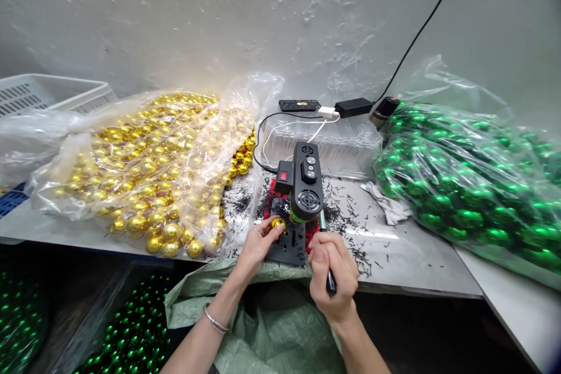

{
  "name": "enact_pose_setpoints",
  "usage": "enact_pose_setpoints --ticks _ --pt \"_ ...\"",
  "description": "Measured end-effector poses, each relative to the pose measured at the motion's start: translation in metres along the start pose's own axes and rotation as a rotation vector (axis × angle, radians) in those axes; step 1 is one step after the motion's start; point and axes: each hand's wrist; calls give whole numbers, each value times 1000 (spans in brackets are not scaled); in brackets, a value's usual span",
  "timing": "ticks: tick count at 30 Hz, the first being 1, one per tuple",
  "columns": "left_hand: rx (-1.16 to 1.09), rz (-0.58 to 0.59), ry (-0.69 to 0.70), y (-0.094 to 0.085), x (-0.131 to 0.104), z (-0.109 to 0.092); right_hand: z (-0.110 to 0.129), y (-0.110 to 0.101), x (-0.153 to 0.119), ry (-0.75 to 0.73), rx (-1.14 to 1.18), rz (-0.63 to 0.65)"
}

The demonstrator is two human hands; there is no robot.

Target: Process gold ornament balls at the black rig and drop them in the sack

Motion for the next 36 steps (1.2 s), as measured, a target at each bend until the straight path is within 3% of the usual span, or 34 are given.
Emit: enact_pose_setpoints --ticks 6,13,20,29,36 --pt "548 -93 301 5 1 9 -2 1 -3 -13 5 1" --pt "676 -72 504 7 2 20 -3 1 -4 -22 15 7" --pt "673 -46 528 6 3 21 -20 11 -25 -87 -29 -9" --pt "691 -49 552 7 4 26 -42 34 -51 -124 -56 -136" --pt "712 -40 533 7 5 22 -47 34 -49 -235 -62 -74"
Point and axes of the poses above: each hand's wrist, its own x-axis towards the middle knuckle, its own y-axis out of the palm, z = x × y, and after that the axes turned 3 degrees about -x, right-handed
